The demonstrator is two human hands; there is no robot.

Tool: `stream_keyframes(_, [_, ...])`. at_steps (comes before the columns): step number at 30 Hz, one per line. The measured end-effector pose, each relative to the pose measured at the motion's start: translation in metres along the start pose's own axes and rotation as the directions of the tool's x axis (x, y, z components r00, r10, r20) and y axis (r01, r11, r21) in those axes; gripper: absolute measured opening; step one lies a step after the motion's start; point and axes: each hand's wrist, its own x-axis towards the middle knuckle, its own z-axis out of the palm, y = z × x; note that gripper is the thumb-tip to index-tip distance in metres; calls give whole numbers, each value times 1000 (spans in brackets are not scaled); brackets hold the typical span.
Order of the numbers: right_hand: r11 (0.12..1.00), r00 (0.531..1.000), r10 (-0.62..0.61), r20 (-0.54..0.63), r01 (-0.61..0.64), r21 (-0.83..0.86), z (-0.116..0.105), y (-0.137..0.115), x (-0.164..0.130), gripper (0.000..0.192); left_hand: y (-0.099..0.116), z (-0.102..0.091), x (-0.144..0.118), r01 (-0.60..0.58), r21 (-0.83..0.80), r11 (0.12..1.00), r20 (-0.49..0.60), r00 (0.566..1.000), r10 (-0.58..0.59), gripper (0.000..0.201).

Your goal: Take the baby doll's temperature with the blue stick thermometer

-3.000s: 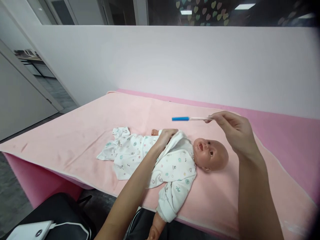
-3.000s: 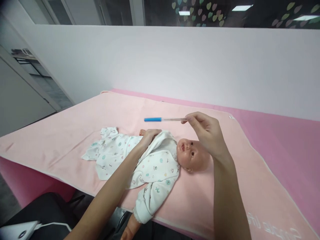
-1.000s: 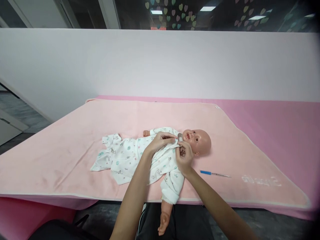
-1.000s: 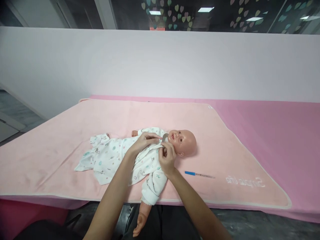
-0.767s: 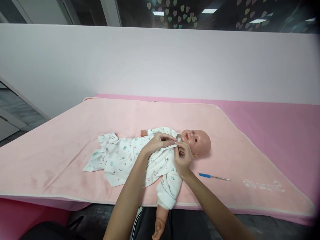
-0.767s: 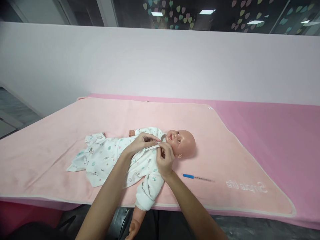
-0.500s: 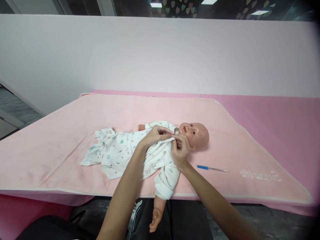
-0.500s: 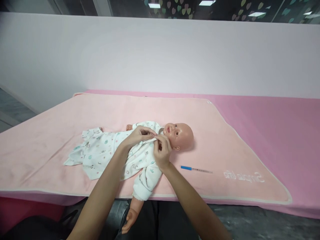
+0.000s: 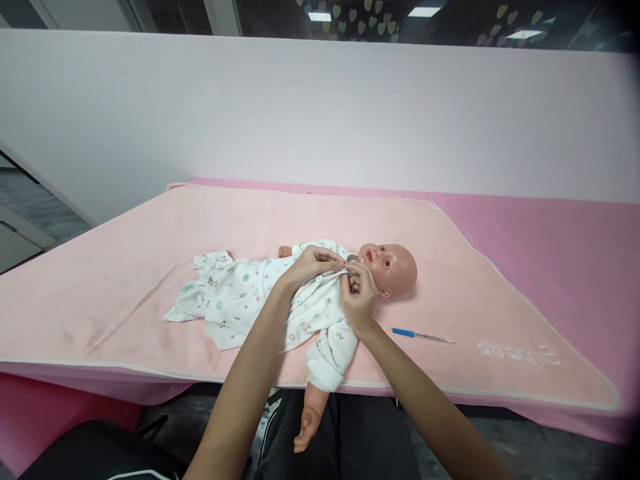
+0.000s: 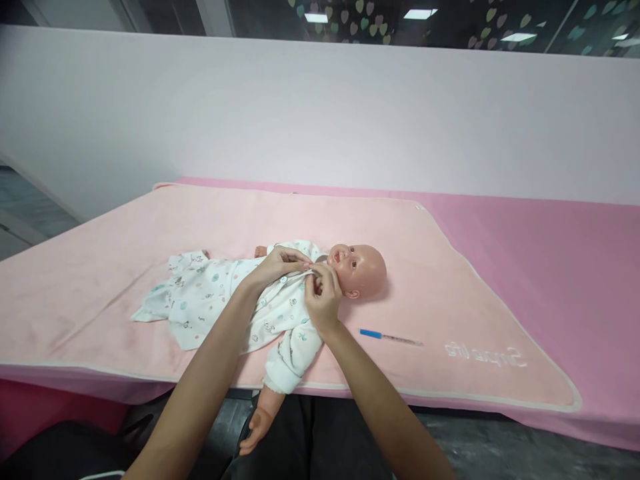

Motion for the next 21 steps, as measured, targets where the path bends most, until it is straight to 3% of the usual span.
stream_keyframes(8, [998, 1000, 23, 3, -23, 50, -1, 0, 0, 14, 13, -4, -7, -40, 154, 987, 160, 987, 15, 45])
stream_keyframes(15, [999, 999, 32, 2, -32, 19, -1, 0, 0, 12, 11, -2, -7, -34, 103, 994, 129, 991, 21, 29])
stream_keyframes(21, [996, 1000, 2, 26, -5, 90, -3, 1, -1, 12, 8, -2, -5, -25, 83, 996, 124, 992, 15, 22])
